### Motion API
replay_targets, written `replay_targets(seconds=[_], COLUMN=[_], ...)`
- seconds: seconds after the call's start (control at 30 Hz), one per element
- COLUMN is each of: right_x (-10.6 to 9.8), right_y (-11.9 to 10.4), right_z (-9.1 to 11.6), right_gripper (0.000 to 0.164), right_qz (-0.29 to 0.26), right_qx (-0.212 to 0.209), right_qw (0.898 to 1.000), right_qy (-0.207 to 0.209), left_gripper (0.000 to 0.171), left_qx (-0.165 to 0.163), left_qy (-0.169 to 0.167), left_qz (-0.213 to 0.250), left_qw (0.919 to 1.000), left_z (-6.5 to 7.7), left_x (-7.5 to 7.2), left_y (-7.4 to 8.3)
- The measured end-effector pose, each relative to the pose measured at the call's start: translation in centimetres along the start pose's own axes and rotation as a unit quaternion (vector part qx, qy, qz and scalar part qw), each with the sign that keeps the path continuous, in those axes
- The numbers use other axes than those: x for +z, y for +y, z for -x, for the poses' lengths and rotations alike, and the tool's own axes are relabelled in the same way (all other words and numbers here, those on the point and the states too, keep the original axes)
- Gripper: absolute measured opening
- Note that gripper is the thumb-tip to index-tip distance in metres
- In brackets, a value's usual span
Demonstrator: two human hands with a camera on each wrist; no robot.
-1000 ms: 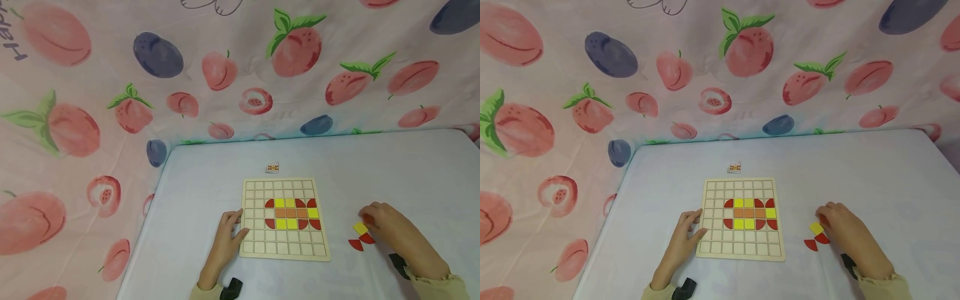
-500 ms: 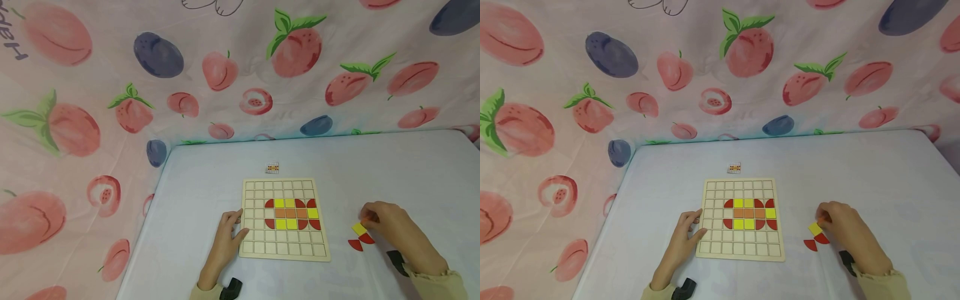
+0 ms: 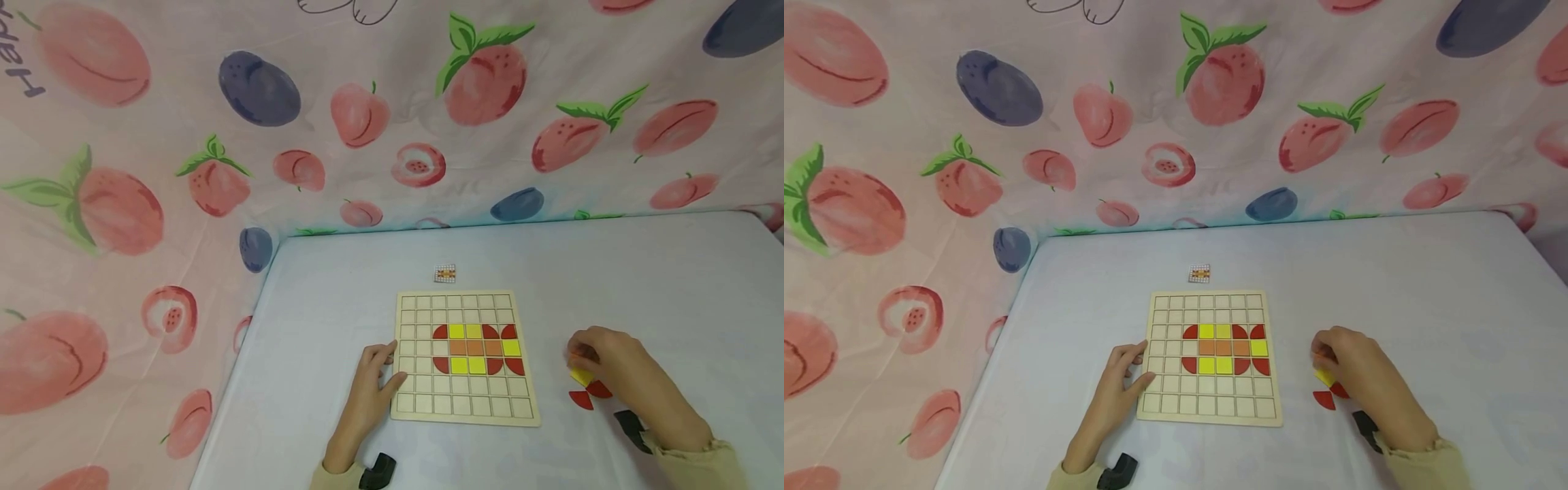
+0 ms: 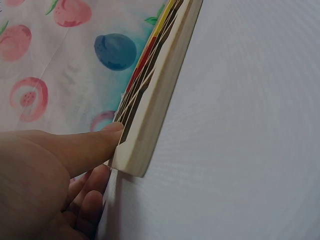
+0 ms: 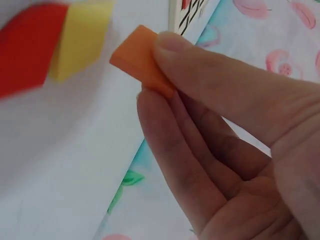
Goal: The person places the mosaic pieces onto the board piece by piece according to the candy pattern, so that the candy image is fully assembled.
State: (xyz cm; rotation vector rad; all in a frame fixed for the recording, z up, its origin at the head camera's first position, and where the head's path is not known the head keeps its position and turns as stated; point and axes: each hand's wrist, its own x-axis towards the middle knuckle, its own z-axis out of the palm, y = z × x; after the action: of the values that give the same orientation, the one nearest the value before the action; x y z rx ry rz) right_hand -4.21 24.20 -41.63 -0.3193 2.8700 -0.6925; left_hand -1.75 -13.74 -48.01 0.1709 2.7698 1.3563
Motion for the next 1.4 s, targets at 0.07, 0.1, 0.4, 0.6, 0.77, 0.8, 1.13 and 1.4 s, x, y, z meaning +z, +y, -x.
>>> replay_targets(seconds=[0.07, 0.1, 0.4, 0.6, 0.77, 0.8, 1.13, 1.4], right_x=[0.3, 0.4, 1.1, 1.7, 1.9, 2.0, 2.4, 3.1], right_y=[-0.4, -0.7, -2.5, -3.8, -5.0, -5.3, -7.5, -8.2], right_z=[-0.2, -0.3, -1.3, -2.2, -3.1, -3.2, -4.4, -5.4], right_gripper=[0.017, 0.017, 0.019, 0.022, 0.018, 0.017, 0.014, 0.013], right_qz=[0.005, 0.007, 0.008, 0.001, -0.024, -0.030, -0.059, -0.079], right_qx=[-0.010, -0.015, -0.042, -0.069, -0.071, -0.066, -0.061, -0.090], right_qw=[1.000, 1.000, 0.998, 0.997, 0.997, 0.997, 0.996, 0.992], right_qy=[0.009, 0.013, 0.036, 0.037, 0.022, 0.018, 0.013, 0.022], left_gripper=[0.056, 0.056, 0.057, 0.056, 0.057, 0.056, 0.057, 0.057], left_qx=[0.001, 0.001, 0.004, 0.004, 0.005, 0.005, 0.007, 0.006], left_qy=[0.000, 0.001, 0.000, 0.002, 0.002, 0.002, 0.001, 0.002], left_qz=[-0.002, -0.003, -0.003, -0.006, -0.004, -0.003, -0.003, -0.001], left_qw=[1.0000, 1.0000, 1.0000, 1.0000, 1.0000, 1.0000, 1.0000, 1.0000], left_z=[0.0, 0.0, 0.0, 0.0, 0.0, 0.0, 0.0, 0.0], left_x=[0.0, 0.0, 0.0, 0.0, 0.0, 0.0, 0.0, 0.0], left_y=[0.0, 0.0, -0.1, -0.1, -0.1, -0.1, -0.1, 0.0])
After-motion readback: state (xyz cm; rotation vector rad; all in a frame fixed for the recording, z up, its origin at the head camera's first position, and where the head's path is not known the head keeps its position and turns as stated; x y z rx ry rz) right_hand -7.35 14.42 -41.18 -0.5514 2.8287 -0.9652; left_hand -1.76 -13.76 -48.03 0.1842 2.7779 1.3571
